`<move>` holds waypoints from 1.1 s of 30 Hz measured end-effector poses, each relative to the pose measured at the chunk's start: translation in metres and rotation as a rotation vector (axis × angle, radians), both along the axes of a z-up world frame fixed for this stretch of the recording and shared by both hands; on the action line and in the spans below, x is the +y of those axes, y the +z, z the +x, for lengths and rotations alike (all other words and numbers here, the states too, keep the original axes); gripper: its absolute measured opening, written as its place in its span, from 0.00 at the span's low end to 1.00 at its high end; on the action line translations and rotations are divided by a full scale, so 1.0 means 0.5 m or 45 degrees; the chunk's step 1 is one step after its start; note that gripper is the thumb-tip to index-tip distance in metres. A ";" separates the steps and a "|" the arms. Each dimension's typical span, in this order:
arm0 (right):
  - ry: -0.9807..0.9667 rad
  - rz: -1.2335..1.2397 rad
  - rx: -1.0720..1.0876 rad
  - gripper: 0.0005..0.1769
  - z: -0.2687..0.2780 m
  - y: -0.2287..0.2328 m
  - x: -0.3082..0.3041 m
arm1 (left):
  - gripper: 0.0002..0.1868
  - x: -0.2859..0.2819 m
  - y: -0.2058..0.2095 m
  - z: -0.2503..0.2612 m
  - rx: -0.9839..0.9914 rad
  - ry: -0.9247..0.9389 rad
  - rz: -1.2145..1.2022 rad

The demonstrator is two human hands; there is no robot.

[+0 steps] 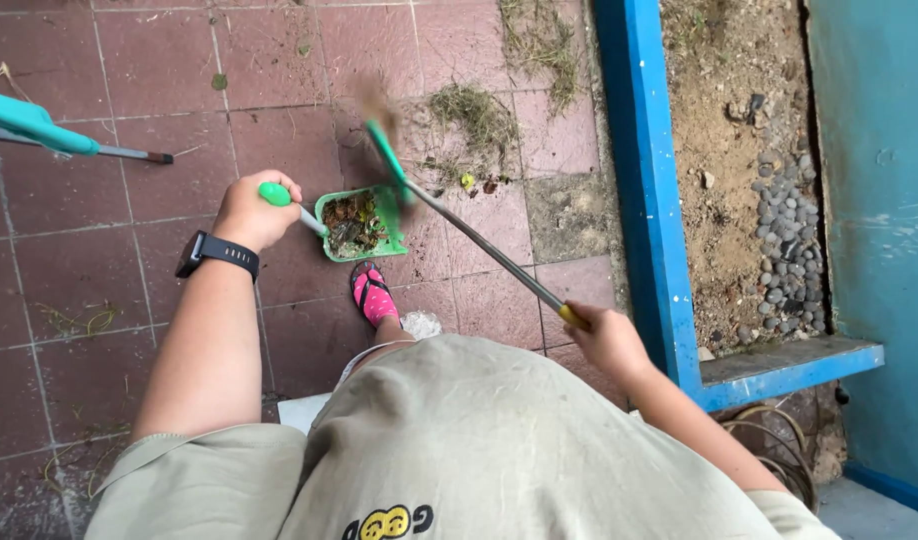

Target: Sweeping grass and debris from an outdoor tiled patio into a dustpan.

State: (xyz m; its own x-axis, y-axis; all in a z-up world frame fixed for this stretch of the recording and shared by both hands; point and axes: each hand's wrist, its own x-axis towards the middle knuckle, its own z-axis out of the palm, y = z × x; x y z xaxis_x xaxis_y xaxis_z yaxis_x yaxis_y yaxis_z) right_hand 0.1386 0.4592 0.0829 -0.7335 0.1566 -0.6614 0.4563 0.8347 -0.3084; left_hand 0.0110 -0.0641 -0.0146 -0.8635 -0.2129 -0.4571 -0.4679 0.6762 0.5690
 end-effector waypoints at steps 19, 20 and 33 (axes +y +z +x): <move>-0.292 -0.176 0.212 0.24 -0.096 0.024 -0.032 | 0.06 -0.023 -0.009 0.041 0.119 0.204 0.031; -0.600 -0.394 0.197 0.22 -0.119 0.010 -0.027 | 0.08 -0.029 -0.024 0.049 0.167 0.276 0.075; -0.528 -0.728 -0.085 0.33 -0.331 0.061 -0.037 | 0.13 -0.071 0.073 0.359 0.624 1.157 0.318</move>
State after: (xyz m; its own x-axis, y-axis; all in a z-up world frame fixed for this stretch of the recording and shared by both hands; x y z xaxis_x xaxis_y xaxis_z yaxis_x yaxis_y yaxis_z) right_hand -0.0271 0.4404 0.1134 -0.6436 0.0287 -0.7648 0.7345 0.3038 -0.6068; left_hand 0.1907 -0.0993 0.0219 -0.5292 -0.8189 -0.2221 -0.4205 0.0258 0.9069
